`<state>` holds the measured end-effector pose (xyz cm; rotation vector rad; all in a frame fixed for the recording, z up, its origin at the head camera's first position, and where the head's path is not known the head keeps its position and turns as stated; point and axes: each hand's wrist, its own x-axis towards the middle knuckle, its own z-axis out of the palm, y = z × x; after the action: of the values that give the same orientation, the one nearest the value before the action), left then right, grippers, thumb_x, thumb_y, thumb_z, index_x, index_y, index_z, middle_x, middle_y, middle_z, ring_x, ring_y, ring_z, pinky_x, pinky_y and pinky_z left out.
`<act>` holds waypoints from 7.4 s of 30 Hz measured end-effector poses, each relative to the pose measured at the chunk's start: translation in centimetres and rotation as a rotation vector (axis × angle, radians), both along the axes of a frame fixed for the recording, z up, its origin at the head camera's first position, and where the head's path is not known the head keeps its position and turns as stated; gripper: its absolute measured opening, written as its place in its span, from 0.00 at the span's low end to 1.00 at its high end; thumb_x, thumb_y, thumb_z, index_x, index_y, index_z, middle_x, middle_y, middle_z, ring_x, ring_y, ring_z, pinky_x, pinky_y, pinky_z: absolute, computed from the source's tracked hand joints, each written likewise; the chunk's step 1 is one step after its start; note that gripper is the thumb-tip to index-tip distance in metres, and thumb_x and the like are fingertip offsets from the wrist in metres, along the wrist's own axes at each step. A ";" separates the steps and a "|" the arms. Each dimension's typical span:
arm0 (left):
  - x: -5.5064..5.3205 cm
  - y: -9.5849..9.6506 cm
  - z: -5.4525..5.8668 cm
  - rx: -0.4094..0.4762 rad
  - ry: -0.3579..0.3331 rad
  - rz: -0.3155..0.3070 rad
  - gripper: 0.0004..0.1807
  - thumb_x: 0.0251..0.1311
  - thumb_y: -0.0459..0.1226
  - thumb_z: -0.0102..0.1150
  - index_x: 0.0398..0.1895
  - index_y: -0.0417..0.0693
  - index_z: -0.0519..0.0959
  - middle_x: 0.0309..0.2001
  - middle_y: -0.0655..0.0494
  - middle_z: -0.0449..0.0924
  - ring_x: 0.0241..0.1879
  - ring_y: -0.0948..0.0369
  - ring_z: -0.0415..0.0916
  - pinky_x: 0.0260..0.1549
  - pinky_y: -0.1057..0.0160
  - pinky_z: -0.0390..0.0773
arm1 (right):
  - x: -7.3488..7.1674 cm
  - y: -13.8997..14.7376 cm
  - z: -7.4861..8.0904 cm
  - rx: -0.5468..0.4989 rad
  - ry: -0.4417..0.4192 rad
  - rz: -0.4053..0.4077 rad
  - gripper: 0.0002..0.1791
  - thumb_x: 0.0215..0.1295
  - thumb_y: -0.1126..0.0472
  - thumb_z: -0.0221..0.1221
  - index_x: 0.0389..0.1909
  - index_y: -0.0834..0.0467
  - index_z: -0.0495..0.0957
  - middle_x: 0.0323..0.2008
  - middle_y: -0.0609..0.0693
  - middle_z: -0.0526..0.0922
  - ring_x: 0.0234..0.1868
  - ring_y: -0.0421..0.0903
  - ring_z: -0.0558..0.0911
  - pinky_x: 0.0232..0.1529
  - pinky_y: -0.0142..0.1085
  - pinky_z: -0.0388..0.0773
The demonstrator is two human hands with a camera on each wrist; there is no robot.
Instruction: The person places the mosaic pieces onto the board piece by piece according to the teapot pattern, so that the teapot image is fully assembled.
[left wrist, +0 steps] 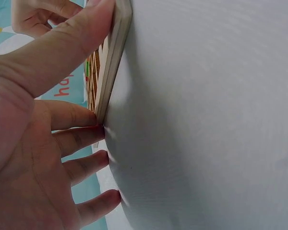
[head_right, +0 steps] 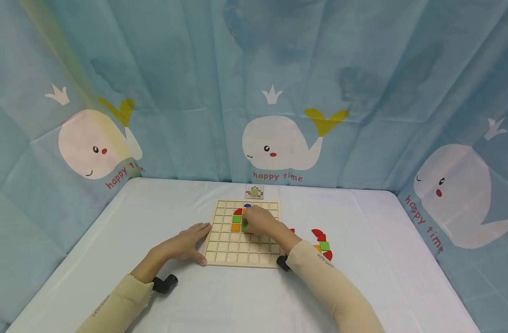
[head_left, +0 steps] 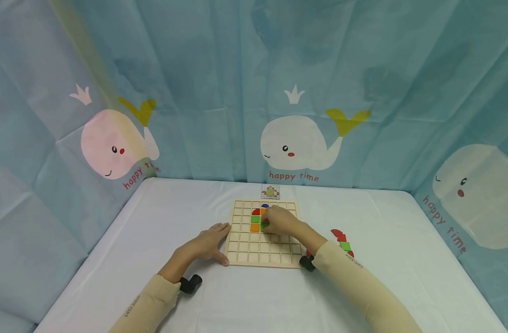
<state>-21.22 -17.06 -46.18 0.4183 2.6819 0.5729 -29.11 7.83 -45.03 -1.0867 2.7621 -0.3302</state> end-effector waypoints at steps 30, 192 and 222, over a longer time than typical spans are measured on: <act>0.0 -0.2 0.3 0.001 -0.001 -0.014 0.60 0.40 0.47 0.78 0.74 0.37 0.55 0.76 0.40 0.51 0.77 0.42 0.45 0.71 0.35 0.50 | 3.1 10.3 4.2 -0.032 -0.054 -0.196 0.12 0.60 0.60 0.66 0.43 0.59 0.86 0.40 0.50 0.84 0.44 0.50 0.78 0.47 0.41 0.80; 0.0 0.1 0.5 0.004 -0.030 0.022 0.60 0.38 0.46 0.78 0.75 0.37 0.55 0.77 0.42 0.51 0.77 0.43 0.44 0.72 0.37 0.50 | 6.4 13.1 1.3 -0.006 -0.175 -0.275 0.07 0.55 0.59 0.69 0.36 0.53 0.87 0.35 0.42 0.81 0.42 0.42 0.75 0.46 0.40 0.79; 0.4 0.2 -0.2 0.006 -0.011 0.016 0.60 0.38 0.46 0.79 0.74 0.38 0.56 0.77 0.43 0.52 0.77 0.44 0.46 0.72 0.38 0.52 | 7.5 13.9 -0.2 0.039 -0.141 -0.307 0.10 0.49 0.59 0.73 0.34 0.53 0.87 0.32 0.40 0.79 0.37 0.38 0.73 0.45 0.39 0.80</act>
<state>-20.85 -16.84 -46.39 0.3943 2.6763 0.5872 -21.62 21.75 -45.21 -0.6022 2.7899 -0.3720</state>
